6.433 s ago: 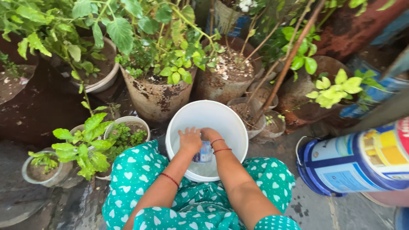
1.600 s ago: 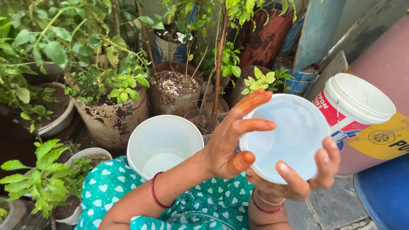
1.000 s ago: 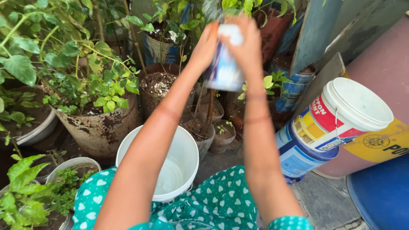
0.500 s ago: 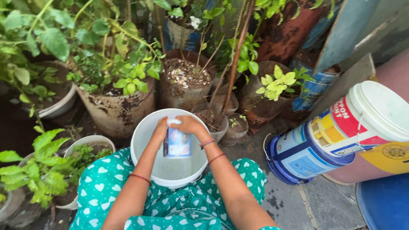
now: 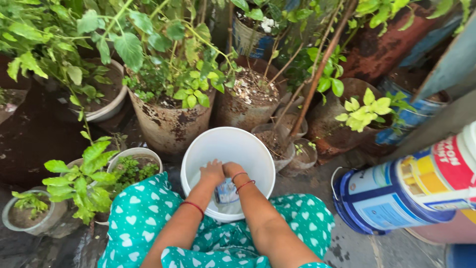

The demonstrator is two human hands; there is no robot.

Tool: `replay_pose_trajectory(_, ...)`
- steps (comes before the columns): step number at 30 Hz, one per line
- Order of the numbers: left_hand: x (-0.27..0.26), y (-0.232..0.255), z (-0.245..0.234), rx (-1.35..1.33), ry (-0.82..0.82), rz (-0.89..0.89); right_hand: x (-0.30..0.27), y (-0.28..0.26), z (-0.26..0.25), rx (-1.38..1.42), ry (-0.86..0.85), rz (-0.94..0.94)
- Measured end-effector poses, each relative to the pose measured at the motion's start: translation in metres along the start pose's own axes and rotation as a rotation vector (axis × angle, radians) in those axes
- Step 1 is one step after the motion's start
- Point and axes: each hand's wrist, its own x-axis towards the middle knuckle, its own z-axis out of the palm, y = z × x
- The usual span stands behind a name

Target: The person repeatedly dips a small container into a bucket of water and washes it by hand.

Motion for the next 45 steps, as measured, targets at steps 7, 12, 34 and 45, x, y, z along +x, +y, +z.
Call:
replay_pose_trajectory(7,-0.005,0.003,0.0,0.085,-0.034,0.057,-0.015,-0.029,-0.025,0.126,-0.02,0.122)
replay_pose_trajectory(12,-0.004,0.01,-0.002,0.093,-0.078,0.093,-0.016,-0.012,-0.005,0.313,0.206,0.243)
replay_pose_trajectory(34,-0.046,0.029,-0.092,-0.811,0.49,0.198,-0.096,-0.001,-0.058,0.065,0.716,-0.063)
replay_pose_trajectory(45,-0.278,0.153,-0.242,-1.012,0.846,1.098,-0.343,-0.118,-0.178,-0.048,1.536,-0.276)
